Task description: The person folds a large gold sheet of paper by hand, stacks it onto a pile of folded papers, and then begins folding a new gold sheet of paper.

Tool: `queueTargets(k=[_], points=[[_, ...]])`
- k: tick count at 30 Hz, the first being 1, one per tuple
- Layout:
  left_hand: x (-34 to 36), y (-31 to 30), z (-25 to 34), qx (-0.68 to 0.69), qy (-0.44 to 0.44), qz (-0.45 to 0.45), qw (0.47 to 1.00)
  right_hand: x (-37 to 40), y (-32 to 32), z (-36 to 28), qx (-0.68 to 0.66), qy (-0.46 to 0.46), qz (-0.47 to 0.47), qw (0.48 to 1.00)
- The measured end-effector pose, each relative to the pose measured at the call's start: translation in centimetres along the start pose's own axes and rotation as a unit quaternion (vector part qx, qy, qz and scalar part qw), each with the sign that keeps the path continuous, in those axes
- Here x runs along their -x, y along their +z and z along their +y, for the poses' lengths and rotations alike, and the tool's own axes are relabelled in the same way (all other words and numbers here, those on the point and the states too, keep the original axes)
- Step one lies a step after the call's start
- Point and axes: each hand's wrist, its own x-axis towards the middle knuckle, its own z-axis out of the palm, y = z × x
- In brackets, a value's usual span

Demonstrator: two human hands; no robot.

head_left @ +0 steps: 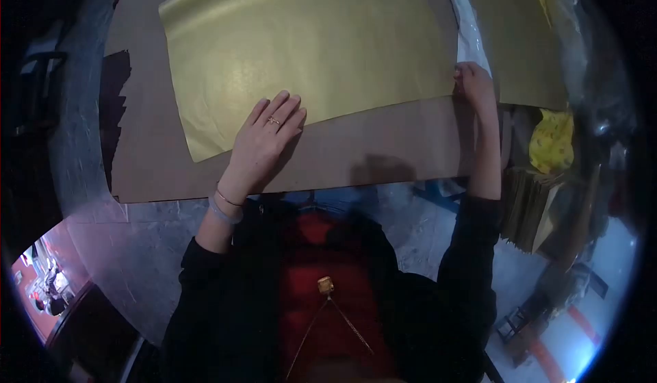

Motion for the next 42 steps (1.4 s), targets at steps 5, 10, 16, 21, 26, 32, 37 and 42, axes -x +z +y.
queueTargets(k=[5, 10, 16, 21, 26, 32, 37, 42], points=[[-0.1, -0.2, 0.3, -0.016, 0.002, 0.030, 0.999, -0.1, -0.5, 0.6, 0.045, -0.001, -0.011, 0.999], [-0.2, -0.1, 0.2, 0.007, 0.011, 0.004, 1.000, -1.6, 0.2, 3.1, 0.170, -0.116, 0.038, 0.978], [0.1, 1.1, -0.3, -0.008, 0.016, 0.026, 0.999, -5.9, 0.3, 10.8, 0.214, -0.215, -0.002, 0.953], [-0.1, 0.5, 0.1, 0.006, 0.025, 0.042, 0.999, -5.7, 0.1, 11.2, 0.182, -0.259, -0.013, 0.949], [0.0, 0.9, -0.2, 0.013, 0.025, 0.043, 0.999, -5.7, 0.1, 11.3, 0.170, -0.264, -0.006, 0.949], [0.1, 1.1, 0.0, 0.030, 0.015, 0.027, 0.999, -4.3, -0.1, 8.6, 0.153, -0.165, 0.007, 0.974], [-0.1, 0.3, 0.0, 0.033, 0.010, -0.002, 0.999, -1.1, 0.1, 3.0, 0.062, -0.088, -0.010, 0.994], [0.0, 1.3, -0.2, 0.016, 0.016, 0.006, 1.000, 2.7, 1.2, -1.4, 0.112, -0.223, 0.165, 0.954]])
